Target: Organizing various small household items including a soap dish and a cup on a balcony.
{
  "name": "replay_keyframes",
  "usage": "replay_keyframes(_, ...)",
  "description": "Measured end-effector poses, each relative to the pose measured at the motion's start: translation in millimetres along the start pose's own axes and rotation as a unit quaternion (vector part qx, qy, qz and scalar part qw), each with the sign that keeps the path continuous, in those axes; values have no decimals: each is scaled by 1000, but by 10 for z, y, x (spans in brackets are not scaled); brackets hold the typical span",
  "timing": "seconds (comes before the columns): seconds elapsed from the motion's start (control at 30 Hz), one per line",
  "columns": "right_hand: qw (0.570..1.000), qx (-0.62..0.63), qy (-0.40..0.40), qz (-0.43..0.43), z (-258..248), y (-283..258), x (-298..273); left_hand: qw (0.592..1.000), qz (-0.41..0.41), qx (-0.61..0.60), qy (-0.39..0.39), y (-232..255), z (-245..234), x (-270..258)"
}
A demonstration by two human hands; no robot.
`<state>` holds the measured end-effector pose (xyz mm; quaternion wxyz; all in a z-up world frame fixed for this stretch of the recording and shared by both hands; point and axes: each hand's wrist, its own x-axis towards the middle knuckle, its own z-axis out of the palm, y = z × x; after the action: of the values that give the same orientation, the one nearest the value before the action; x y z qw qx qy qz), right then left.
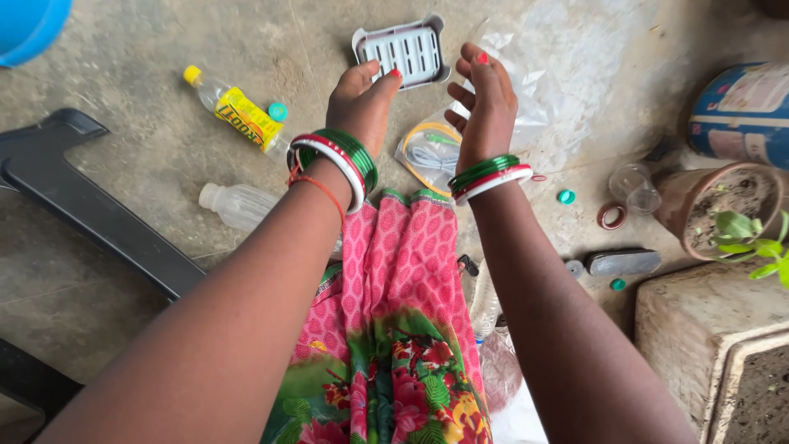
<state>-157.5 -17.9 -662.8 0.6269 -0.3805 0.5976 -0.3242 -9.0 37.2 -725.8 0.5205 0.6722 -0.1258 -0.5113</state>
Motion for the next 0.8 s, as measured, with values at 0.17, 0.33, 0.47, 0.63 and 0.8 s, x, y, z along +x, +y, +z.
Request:
replay_keyframes(0.17,1000,6,-16,11,27,375,230,999,-30,19,-12,-83,4,93)
replay_keyframes(0.33,1000,5,-19,16,29,632,379,999,-23,11,-34,-361,-23,337)
replay_keyframes(0.47,1000,-10,-20,21,17,764,461,997,-35,60,-28,-288,-32,363)
replay_keyframes(0.63,999,-34,-15,22,25,899,559,995,-50,84,-25,-367,-19,486)
replay_keyframes(0.8,996,-82,28,30,128,978,743,980,-34,194,20,-502,-30,677)
